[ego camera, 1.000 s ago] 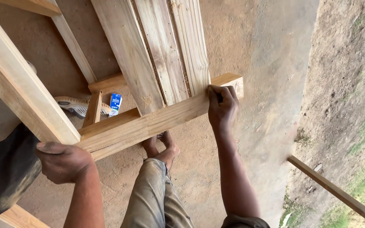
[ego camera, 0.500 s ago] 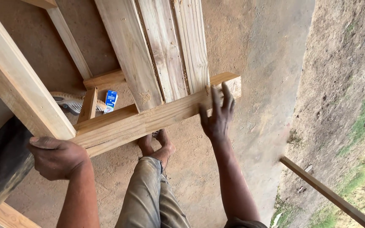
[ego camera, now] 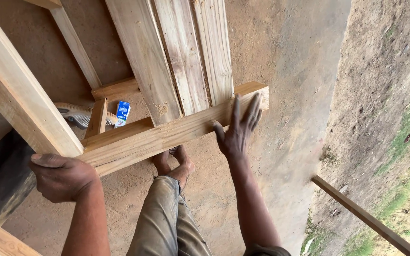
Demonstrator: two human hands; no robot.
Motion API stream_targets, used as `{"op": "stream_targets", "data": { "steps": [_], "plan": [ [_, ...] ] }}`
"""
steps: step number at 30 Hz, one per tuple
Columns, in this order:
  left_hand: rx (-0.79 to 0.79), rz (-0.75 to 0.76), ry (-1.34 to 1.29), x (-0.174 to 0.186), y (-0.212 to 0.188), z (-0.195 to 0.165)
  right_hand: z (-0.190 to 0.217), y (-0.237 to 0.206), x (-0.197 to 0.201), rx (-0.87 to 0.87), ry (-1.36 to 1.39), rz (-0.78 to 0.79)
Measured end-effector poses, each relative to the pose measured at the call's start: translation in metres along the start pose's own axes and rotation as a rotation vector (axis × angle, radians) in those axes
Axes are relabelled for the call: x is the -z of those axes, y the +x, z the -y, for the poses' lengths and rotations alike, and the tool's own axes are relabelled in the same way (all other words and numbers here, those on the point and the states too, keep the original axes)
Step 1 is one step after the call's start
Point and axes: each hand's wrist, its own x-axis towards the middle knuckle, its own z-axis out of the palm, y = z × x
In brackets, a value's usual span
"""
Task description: The person crouches beside a wooden chair frame on the ground and squeezes wood glue from a plastic bottle along the joints between the seat slats and the rail. They press and align the slats by hand, sprinkle sawdust from a container onto the glued joint, and continue applying glue along the seam.
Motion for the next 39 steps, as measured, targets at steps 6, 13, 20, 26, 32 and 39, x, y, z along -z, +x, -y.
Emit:
{"op": "stream_targets", "data": {
  "steps": [6,13,20,26,32,39],
  "plan": [
    [-0.011,0.006,0.003,-0.001,-0.001,0.002,0.021,0.01,0.008,-0.093,-0.176,0.146],
    [0.014,-0.018,0.008,-0.003,-0.004,0.001,0.03,0.009,0.005,-0.254,0.032,0.051],
    [-0.007,-0.031,-0.004,-0.003,-0.004,0.001,0.026,0.01,-0.007,-0.135,-0.132,0.017],
    [-0.015,-0.011,-0.035,0.0,-0.004,-0.001,0.018,-0.004,0.003,-0.126,-0.037,-0.081],
    [0.037,0.003,0.012,0.003,-0.004,-0.005,0.012,-0.003,0.001,-0.069,0.001,-0.049],
    [0.035,-0.009,0.018,0.006,-0.005,-0.011,-0.005,0.0,0.016,0.027,0.459,-0.19]
  ]
}}
